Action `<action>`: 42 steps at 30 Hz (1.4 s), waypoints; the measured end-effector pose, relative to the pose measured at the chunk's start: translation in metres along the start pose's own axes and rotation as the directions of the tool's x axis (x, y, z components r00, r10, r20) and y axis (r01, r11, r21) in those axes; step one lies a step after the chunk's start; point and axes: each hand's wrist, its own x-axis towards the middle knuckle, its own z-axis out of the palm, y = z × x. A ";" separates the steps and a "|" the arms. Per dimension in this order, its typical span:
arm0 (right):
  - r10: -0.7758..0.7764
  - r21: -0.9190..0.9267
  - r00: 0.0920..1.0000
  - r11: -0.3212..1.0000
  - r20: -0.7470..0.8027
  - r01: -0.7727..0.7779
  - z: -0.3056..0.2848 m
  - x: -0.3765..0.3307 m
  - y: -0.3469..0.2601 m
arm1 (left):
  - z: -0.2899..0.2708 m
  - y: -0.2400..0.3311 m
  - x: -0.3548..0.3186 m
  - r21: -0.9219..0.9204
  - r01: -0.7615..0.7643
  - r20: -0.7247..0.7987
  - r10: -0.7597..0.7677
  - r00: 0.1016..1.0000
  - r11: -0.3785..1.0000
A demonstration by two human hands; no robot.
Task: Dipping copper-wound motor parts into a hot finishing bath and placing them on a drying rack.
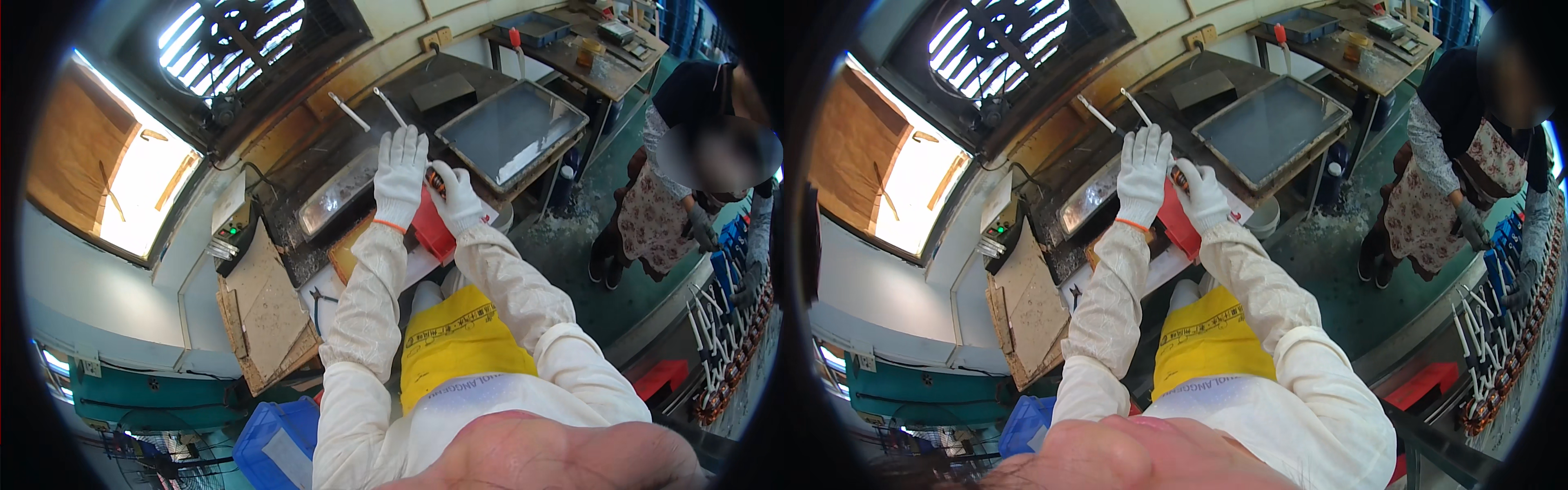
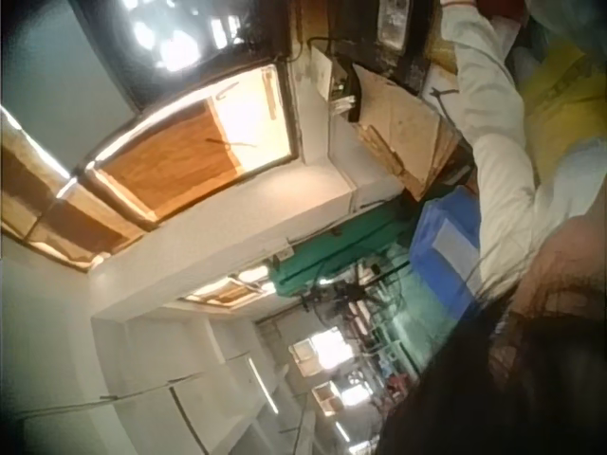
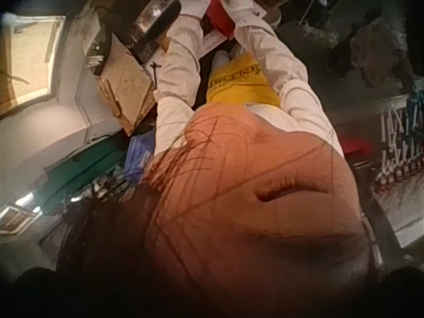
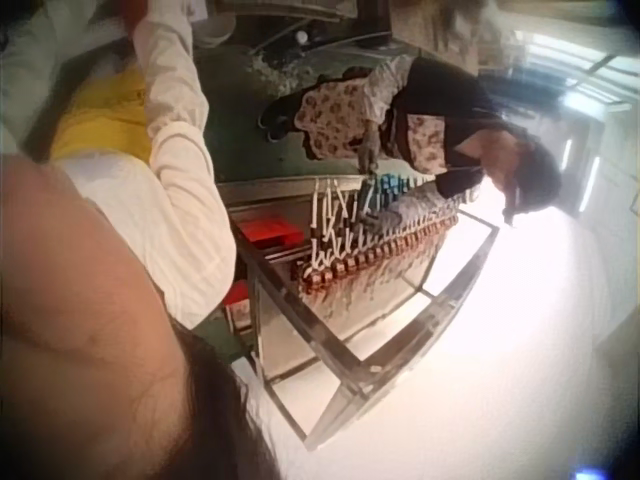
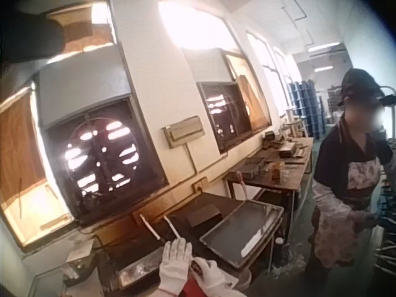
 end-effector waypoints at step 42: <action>0.091 -0.040 0.989 0.995 0.116 -0.087 0.012 0.016 -0.003 | 0.014 -0.012 -0.010 -0.192 0.022 -0.096 -0.041 0.995 0.981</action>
